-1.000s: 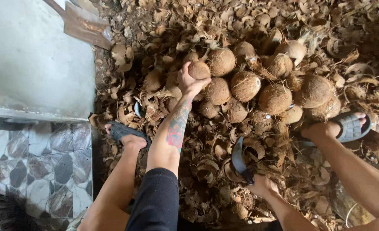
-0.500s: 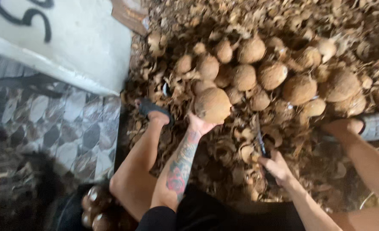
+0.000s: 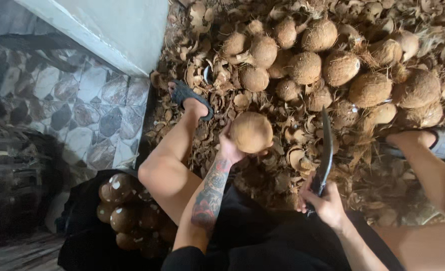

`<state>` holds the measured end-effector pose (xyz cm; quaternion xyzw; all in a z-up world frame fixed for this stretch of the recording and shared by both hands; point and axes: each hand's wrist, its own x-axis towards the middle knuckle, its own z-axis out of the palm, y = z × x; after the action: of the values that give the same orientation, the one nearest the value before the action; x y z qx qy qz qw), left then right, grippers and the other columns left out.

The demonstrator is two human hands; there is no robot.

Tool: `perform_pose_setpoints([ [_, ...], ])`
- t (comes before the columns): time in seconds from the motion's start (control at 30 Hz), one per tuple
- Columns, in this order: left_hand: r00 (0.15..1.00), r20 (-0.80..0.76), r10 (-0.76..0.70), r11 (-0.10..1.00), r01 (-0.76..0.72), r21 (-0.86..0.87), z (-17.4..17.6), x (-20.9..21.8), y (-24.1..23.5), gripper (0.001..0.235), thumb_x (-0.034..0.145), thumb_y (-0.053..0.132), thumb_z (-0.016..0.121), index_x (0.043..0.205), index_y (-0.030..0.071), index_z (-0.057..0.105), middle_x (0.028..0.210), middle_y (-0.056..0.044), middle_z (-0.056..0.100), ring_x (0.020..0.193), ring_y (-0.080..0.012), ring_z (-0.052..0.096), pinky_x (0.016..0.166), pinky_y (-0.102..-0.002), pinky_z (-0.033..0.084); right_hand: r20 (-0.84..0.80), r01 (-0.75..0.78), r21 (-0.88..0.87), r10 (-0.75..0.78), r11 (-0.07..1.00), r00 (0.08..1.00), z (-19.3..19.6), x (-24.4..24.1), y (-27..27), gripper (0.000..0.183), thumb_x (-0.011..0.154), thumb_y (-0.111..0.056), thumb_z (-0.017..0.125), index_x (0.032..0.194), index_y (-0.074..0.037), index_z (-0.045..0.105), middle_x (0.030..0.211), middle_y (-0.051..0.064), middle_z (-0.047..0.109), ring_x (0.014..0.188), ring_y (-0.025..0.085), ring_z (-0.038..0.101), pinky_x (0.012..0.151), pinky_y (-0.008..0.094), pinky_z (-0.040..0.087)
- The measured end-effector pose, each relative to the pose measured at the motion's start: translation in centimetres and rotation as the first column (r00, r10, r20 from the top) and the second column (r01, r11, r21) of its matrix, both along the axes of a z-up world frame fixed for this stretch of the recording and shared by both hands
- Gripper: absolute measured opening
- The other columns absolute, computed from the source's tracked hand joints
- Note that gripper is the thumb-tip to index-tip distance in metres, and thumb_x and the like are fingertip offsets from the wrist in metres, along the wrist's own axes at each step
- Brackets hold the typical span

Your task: The person sits on the floor and uses a large knife to peel the husk off coconuts. They hold the coconut in their left hand and strike it with the knife in their right hand to remove the fibrous outer layer. After peeling, the person places the coconut into a black bag.

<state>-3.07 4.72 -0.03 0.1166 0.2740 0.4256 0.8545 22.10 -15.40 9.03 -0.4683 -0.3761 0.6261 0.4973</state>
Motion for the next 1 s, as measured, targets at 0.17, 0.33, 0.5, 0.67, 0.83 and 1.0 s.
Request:
perform_pose_setpoints([
  [0.17,0.983,0.021,-0.181,0.949,0.18,-0.258,-3.0,-0.2,-2.2,0.078,0.09,0.065,0.062,0.149,0.015,0.057,0.152,-0.018,0.054,0.14,-0.0455,0.049,0.099,-0.075,0.046,-0.049,-0.084,0.333,0.106,0.939,0.993,10.2,-0.8,0.2,0.015,0.095,-0.008,0.062,0.083,-0.01,0.052,0.068,0.008,0.071,0.067,0.024,0.074,0.072,0.036,0.061],
  [0.33,0.978,-0.199,-0.068,0.917,-0.017,-0.398,-2.1,2.1,-2.2,0.064,0.083,0.054,0.069,0.138,0.021,0.062,0.147,-0.015,0.057,0.14,-0.042,0.052,0.103,-0.076,0.046,0.411,-0.122,0.534,-0.131,0.837,0.902,6.8,-1.6,-0.4,0.014,0.099,-0.024,0.056,0.089,-0.015,0.06,0.081,0.002,0.074,0.073,0.02,0.076,0.073,0.033,0.065],
  [0.5,0.954,-0.283,0.102,0.916,-0.201,-0.348,-4.2,2.4,-3.1,0.103,0.08,0.047,0.094,0.164,0.027,0.037,0.158,-0.021,0.05,0.139,-0.0461,0.055,0.113,-0.07,0.042,0.345,-0.111,-0.424,0.274,0.899,0.898,-2.3,-3.0,0.2,0.025,0.075,-0.013,0.068,0.056,0.002,0.064,0.041,0.018,0.06,0.035,0.03,0.063,0.043,0.042,0.05],
  [0.67,0.929,-0.18,0.323,0.88,-0.365,-0.304,-4.1,2.6,-2.9,0.056,0.088,0.043,0.079,0.131,0.009,0.071,0.136,-0.018,0.071,0.125,-0.0405,0.068,0.112,-0.059,0.05,0.051,-0.206,-0.314,0.233,0.927,0.971,1.1,-2.6,-0.2,0.029,0.077,0.002,0.06,0.048,0.004,0.062,0.037,0.017,0.059,0.028,0.027,0.059,0.036,0.037,0.051],
  [0.83,0.99,-0.115,0.087,0.926,-0.123,-0.356,-0.2,2.4,-2.6,0.068,0.083,0.059,0.082,0.13,0.012,0.071,0.138,-0.019,0.068,0.13,-0.0391,0.064,0.115,-0.061,0.044,0.157,-0.022,0.383,-0.041,0.924,0.987,6.8,-3.6,-0.6,0.028,0.074,0.002,0.071,0.098,-0.012,0.065,0.05,0.009,0.067,0.041,0.021,0.068,0.048,0.031,0.058],
  [1.0,0.978,-0.203,0.039,0.858,-0.137,-0.495,-3.6,2.5,-3.3,0.073,0.078,0.058,0.088,0.132,0.012,0.073,0.137,-0.019,0.07,0.132,-0.0424,0.062,0.114,-0.064,0.042,0.252,-0.061,0.824,-0.267,0.564,0.93,4.0,-3.1,0.8,0.01,0.084,-0.002,0.059,0.078,-0.003,0.067,0.065,0.01,0.068,0.051,0.032,0.067,0.049,0.04,0.058],
])
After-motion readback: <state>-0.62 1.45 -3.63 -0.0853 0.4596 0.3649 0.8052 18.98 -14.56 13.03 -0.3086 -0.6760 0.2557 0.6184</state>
